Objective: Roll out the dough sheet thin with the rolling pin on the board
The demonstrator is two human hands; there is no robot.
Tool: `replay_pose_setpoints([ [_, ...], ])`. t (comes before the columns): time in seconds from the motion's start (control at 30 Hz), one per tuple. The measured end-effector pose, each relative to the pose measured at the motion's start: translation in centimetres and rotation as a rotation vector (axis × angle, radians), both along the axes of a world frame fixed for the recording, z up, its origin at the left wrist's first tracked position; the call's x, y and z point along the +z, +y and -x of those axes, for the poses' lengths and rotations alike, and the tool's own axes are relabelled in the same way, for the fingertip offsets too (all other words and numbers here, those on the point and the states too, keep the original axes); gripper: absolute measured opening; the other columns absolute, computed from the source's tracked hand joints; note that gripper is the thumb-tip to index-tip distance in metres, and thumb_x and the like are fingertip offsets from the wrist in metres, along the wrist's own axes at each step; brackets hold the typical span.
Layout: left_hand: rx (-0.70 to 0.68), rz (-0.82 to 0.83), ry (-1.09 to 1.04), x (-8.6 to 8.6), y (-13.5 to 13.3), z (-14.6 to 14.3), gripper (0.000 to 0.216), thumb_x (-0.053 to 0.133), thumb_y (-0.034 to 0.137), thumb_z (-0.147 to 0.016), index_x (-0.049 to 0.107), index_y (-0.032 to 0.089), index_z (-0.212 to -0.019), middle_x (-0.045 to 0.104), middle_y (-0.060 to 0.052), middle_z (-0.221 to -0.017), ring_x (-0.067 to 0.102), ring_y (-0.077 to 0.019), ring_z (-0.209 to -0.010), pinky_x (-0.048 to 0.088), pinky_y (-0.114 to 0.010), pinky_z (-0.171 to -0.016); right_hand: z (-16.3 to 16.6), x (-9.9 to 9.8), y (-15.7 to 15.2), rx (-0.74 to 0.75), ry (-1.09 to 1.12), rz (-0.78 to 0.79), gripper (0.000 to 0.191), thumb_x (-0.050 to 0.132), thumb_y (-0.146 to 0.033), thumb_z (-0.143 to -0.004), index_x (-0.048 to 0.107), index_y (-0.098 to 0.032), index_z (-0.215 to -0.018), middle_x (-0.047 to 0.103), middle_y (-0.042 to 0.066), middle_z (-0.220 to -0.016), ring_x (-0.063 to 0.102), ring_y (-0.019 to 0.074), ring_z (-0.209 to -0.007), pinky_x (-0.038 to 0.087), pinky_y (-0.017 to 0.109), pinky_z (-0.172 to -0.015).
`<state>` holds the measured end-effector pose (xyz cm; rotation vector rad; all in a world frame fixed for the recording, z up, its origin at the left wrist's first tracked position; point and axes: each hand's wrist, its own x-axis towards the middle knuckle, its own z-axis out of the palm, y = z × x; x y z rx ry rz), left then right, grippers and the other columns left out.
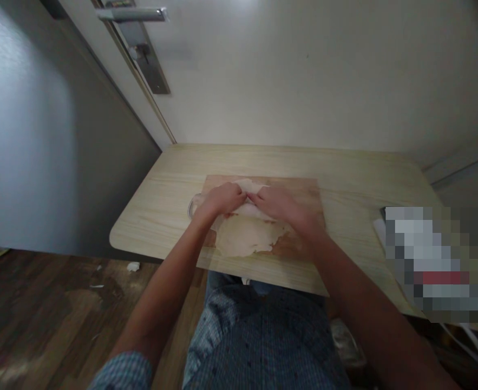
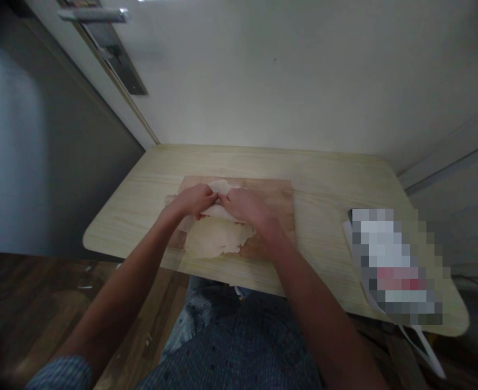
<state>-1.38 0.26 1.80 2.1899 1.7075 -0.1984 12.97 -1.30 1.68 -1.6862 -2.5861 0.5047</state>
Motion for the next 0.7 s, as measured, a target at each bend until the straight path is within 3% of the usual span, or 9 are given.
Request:
replay_pose_setpoints([
  [0.13, -0.019, 0.103, -0.089, -0.3, 0.9, 0.1, 0.042, 0.031, 0.032, -0.083, 0.064, 0.011, -0.07, 0.063, -0.007, -0.057, 0.057, -0.0131, -0.043, 0.042, -0.023, -0.05, -0.2, -0.4, 0.8, -0.003, 0.062, 0.045, 0.048, 0.024, -0.038, -0.09, 0.066, -0.016, -0.099, 0.067, 0.01, -0.1, 0.062, 0.0175, -0.082, 0.041, 0.023, -0.065],
  [0.43, 0.014, 0.059, -0.067, -0.1, 0.3, 0.0, 0.046, 0.03, 0.039, -0.083, 0.065, 0.011, -0.071, 0.062, -0.007, -0.054, 0.058, -0.0151, -0.046, 0.043, -0.025, -0.052, -0.1, -0.1, 0.4, -0.027, -0.005, 0.021, 0.049, 0.026, -0.042, -0.09, 0.067, -0.017, -0.097, 0.068, 0.01, -0.097, 0.061, 0.0189, -0.083, 0.04, 0.024, -0.065],
  [0.57, 0.017, -0.053, -0.019, -0.2, -0.2, 0.0, 0.045, 0.031, 0.04, -0.082, 0.066, 0.013, -0.074, 0.063, -0.008, -0.058, 0.061, -0.0179, -0.057, 0.043, -0.027, -0.057, 0.0, 0.1, -0.1, -0.007, -0.036, -0.02, 0.052, 0.022, -0.04, -0.09, 0.067, -0.014, -0.095, 0.067, 0.012, -0.097, 0.062, 0.0199, -0.082, 0.039, 0.026, -0.063],
  [0.7, -0.015, -0.244, 0.037, -0.5, -1.6, -0.1, 0.049, 0.027, 0.042, -0.084, 0.067, 0.014, -0.079, 0.067, -0.012, -0.075, 0.062, -0.0224, -0.074, 0.042, -0.03, -0.062, 0.0, 0.2, -1.6, -0.025, -0.07, -0.098, 0.054, 0.02, -0.038, -0.09, 0.067, -0.012, -0.09, 0.068, 0.014, -0.093, 0.062, 0.0213, -0.079, 0.039, 0.028, -0.064],
])
